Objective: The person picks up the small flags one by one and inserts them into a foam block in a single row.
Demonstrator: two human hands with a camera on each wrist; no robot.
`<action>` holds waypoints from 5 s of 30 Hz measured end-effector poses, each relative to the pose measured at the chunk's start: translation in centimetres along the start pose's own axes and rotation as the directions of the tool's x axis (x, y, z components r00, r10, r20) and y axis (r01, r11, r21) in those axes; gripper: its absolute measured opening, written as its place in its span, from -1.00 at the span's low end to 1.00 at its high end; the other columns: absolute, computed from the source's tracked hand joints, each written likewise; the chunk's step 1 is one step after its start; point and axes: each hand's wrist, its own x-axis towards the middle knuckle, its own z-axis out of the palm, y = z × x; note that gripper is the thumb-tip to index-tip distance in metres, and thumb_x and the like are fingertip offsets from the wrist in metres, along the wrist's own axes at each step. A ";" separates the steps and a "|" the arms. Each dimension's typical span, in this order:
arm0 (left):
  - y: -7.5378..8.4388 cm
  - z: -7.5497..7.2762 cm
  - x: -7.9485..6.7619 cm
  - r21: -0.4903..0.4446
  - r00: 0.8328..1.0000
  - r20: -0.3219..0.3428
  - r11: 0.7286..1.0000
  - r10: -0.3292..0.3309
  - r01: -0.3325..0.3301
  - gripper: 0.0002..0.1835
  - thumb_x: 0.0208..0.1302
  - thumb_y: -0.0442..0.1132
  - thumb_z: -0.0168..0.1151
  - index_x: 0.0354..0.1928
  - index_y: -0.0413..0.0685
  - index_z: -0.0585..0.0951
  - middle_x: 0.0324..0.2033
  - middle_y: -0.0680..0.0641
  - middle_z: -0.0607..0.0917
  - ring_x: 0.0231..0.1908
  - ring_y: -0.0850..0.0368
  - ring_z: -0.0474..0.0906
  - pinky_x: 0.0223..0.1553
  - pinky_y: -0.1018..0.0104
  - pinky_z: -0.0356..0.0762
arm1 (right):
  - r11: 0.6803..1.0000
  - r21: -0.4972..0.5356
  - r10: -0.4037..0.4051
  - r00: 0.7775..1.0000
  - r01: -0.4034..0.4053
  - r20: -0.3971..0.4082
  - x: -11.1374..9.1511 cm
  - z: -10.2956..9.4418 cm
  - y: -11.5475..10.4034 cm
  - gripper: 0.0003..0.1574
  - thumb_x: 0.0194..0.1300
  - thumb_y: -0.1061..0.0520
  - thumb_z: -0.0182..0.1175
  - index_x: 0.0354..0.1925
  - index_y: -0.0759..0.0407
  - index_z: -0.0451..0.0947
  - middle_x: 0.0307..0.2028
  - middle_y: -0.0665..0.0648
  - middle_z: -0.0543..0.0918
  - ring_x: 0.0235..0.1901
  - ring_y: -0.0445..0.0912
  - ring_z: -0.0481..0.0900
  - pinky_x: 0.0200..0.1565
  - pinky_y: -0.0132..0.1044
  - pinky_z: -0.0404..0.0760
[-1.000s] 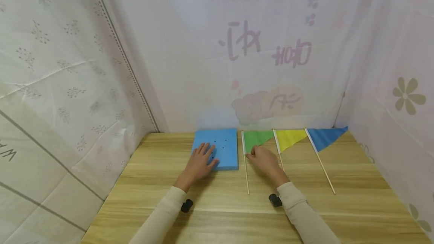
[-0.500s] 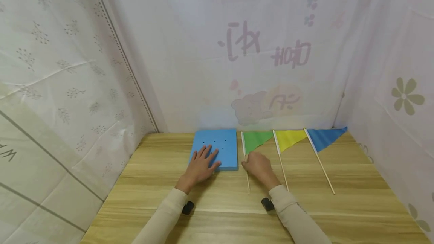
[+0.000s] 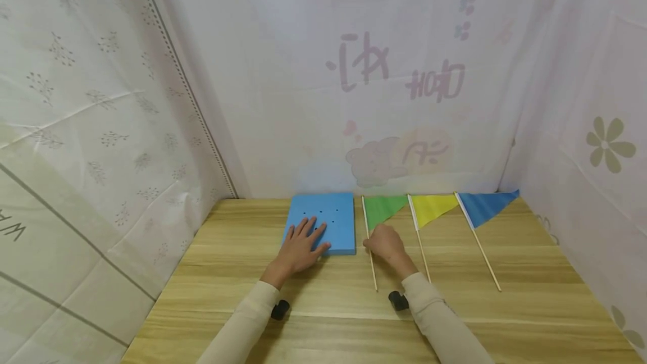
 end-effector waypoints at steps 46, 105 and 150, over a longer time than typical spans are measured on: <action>0.1 -0.2 -0.1 0.018 0.999 0.036 1.000 -0.012 0.012 -0.29 0.46 0.32 -0.19 0.53 0.23 0.16 0.55 -0.09 0.05 0.54 -0.18 -0.09 0.46 -0.31 -0.10 | 0.968 0.225 -0.099 0.992 0.115 -0.081 0.7 -4.5 -6.6 -0.82 0.35 0.12 0.18 -0.29 0.24 0.55 -0.50 0.17 0.69 -0.50 0.01 0.71 -0.49 -0.27 0.60; 0.0 0.0 0.1 0.035 1.000 0.020 0.999 -0.013 0.012 -0.30 0.45 0.34 -0.22 0.52 0.26 0.18 0.54 -0.06 0.08 0.54 -0.16 -0.07 0.46 -0.31 -0.07 | 0.903 0.200 -0.331 0.912 0.381 -0.243 7.2 -2.7 -15.8 -0.94 0.36 0.13 0.21 -0.25 0.10 0.57 -0.28 0.10 0.69 -0.34 -0.09 0.71 -0.33 -0.27 0.66; 0.2 -0.3 -0.1 0.085 1.000 0.025 0.996 0.003 -0.005 -0.36 0.50 0.25 -0.19 0.53 0.26 0.16 0.54 -0.05 0.08 0.53 -0.15 -0.04 0.45 -0.31 -0.02 | 0.872 0.202 -0.387 0.881 0.446 -0.272 9.5 2.4 -17.0 -0.81 0.40 0.09 0.20 -0.14 0.19 0.60 -0.21 0.11 0.72 -0.20 -0.04 0.68 -0.15 -0.17 0.68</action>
